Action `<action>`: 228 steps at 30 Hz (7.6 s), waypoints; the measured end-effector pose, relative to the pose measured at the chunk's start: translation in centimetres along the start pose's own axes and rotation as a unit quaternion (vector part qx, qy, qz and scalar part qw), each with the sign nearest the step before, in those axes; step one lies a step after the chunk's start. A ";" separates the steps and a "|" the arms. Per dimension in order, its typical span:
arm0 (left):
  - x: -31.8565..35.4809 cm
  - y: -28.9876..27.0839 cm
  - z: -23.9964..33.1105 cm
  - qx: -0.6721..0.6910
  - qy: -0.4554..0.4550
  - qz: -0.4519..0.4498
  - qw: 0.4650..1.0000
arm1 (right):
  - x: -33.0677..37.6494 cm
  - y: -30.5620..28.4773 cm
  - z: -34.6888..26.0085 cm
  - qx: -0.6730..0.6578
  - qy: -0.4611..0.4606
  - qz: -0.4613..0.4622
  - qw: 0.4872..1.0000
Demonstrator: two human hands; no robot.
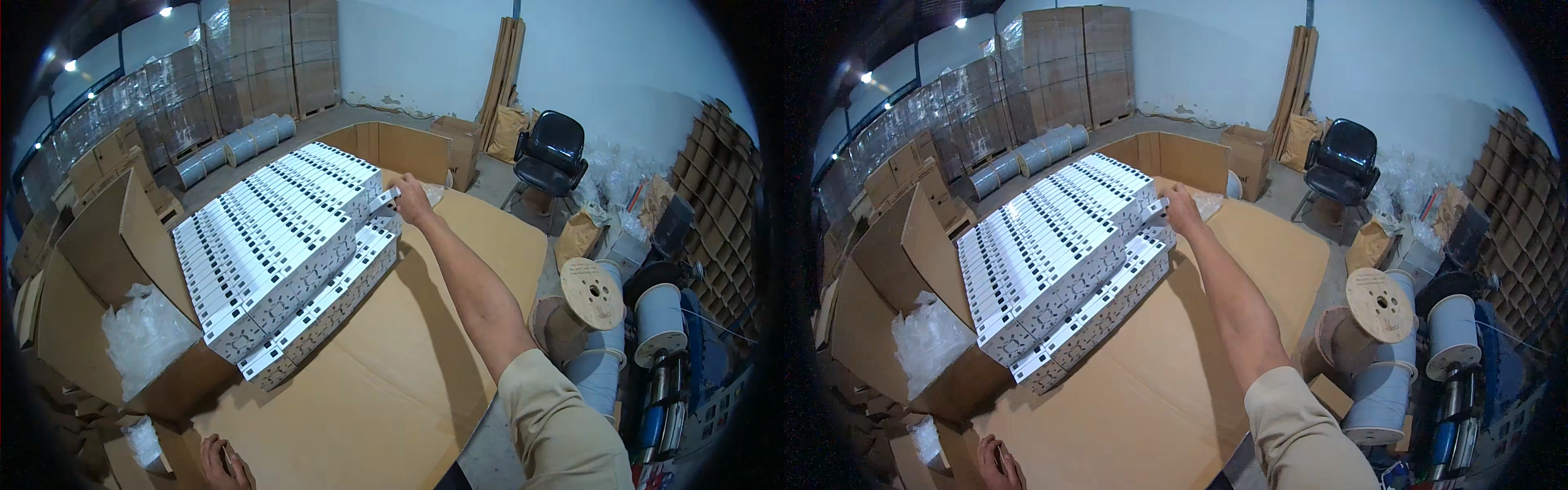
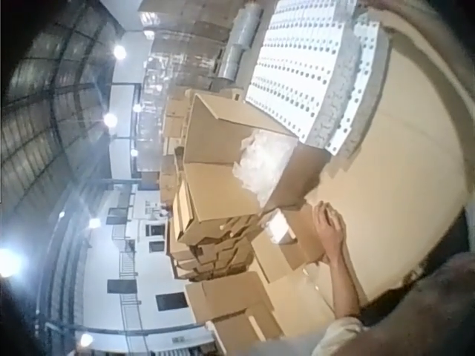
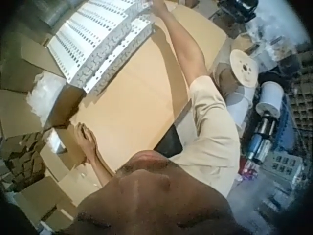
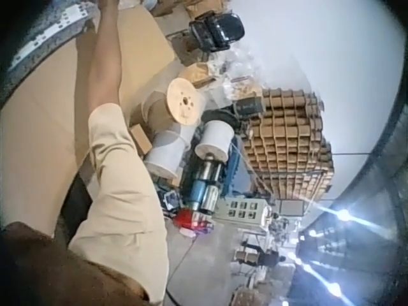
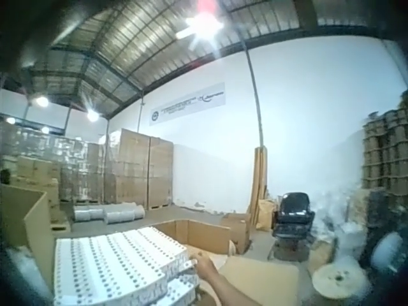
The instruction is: Picking up electronic devices and placing them into individual plastic bags and then into small cardboard boxes.
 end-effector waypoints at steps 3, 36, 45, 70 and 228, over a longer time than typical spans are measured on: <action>0.1 -0.1 0.0 -0.003 0.005 0.003 1.000 | 0.8 -1.5 0.1 -0.024 -0.001 0.053 0.998; 0.7 -1.9 -1.7 0.274 -0.131 0.002 0.953 | 29.4 -3.8 -38.8 -0.354 0.014 -0.182 0.917; 1.6 -1.1 -5.0 0.428 -0.273 0.000 0.862 | 31.6 -2.1 -45.6 -0.369 -0.089 -0.267 0.886; 1.6 -0.1 -6.7 0.405 -0.180 0.014 0.896 | 33.8 3.9 -43.0 -0.477 0.019 -0.306 0.824; 6.4 -0.7 -3.0 0.397 -0.220 0.119 0.883 | 37.3 0.9 -42.6 -0.465 0.003 -0.691 0.553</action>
Point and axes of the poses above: each hand's wrist, its own x-axis away from the middle knuckle, its own y-axis out of the palm, z = x × y, the point moved 7 cm from there along -x, towards the middle knuckle, and after that the axes turned 7 degrees about x, right-handed, at the moved point
